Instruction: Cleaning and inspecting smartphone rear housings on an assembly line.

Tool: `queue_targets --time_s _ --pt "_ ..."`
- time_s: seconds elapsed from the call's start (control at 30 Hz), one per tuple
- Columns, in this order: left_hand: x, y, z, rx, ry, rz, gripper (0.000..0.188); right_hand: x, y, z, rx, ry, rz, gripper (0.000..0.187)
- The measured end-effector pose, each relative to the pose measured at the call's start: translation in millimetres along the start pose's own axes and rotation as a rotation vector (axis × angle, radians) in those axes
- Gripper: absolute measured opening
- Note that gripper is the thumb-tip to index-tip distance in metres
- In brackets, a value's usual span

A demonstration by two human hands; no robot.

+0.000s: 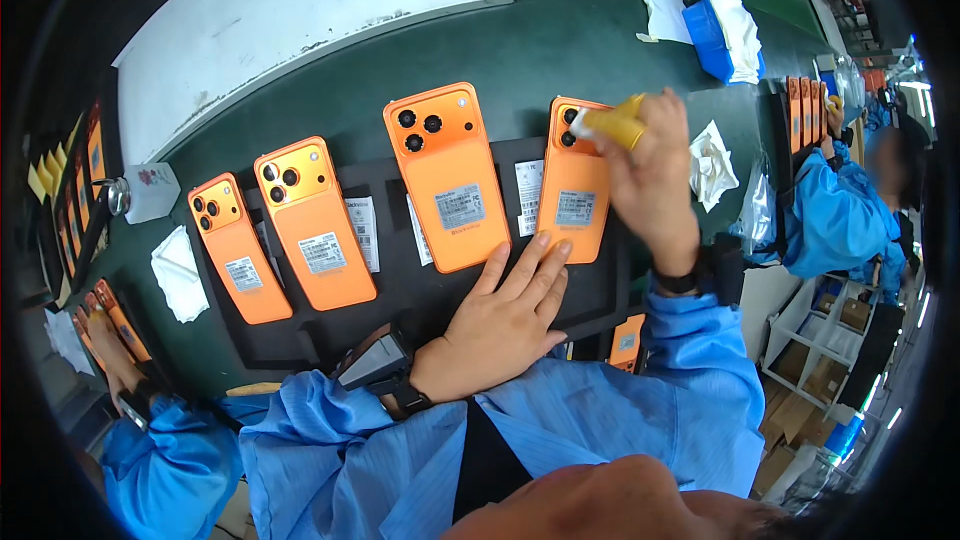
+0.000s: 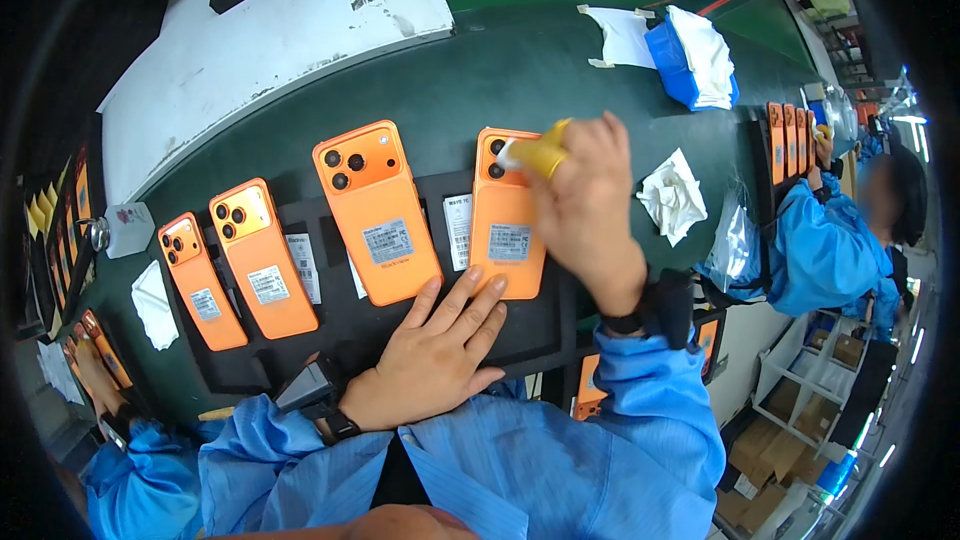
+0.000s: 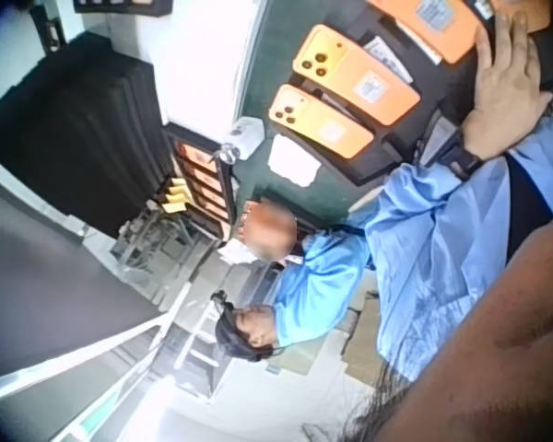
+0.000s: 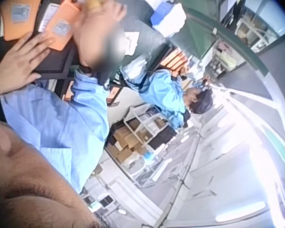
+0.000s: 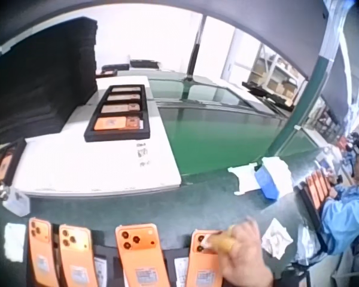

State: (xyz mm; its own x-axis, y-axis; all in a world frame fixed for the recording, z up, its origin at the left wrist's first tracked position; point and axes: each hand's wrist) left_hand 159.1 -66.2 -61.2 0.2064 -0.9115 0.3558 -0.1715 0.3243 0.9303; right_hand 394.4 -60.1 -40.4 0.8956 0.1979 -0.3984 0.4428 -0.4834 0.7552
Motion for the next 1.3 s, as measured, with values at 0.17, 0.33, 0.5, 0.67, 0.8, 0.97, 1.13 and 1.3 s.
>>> queue_targets --time_s 0.17,0.33,0.5,0.67,0.8,0.97,1.13,1.3 --pt "2.4 -0.1 -0.3 -0.010 0.008 -0.005 0.064 -20.7 -18.8 3.5 -0.060 0.039 0.064 0.024" --pt "-0.2 3.5 0.1 -0.013 0.006 -0.019 0.064 7.8 -16.9 -2.5 0.090 -0.108 0.118 0.029" --pt "4.4 0.5 -4.0 -0.022 0.007 -0.021 0.066 -16.9 -21.6 30.5 0.019 -0.015 0.015 0.033" --pt "0.4 3.7 -1.6 -0.010 0.017 -0.016 0.065 5.5 -17.8 -2.7 0.076 -0.026 0.151 0.023" --pt "3.6 -1.7 -4.7 -0.023 -0.006 -0.017 0.064 -7.3 -22.2 27.3 0.082 0.042 0.093 0.020" --pt "0.6 4.1 -1.3 -0.033 0.017 -0.031 0.064 6.6 -21.5 -13.3 0.144 -0.115 -0.178 0.018" --pt "1.5 0.8 -2.9 -0.010 0.004 -0.004 0.064 -7.1 -19.7 21.1 0.147 -0.029 -0.137 0.022" --pt "-0.1 2.1 -0.4 -0.022 0.013 -0.020 0.064 -0.9 -18.1 0.0 0.125 -0.158 -0.139 0.019"
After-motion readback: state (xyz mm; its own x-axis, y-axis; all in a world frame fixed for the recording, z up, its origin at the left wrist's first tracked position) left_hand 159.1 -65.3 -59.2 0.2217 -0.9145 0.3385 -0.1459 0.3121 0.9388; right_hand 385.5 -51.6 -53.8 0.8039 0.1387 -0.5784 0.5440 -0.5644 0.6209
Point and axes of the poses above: each hand's wrist, its own z-axis away from the middle knuckle, its own y-axis out of the back of the hand, x = y × z, and after that the axes turned 12 degrees about -z, right-handed
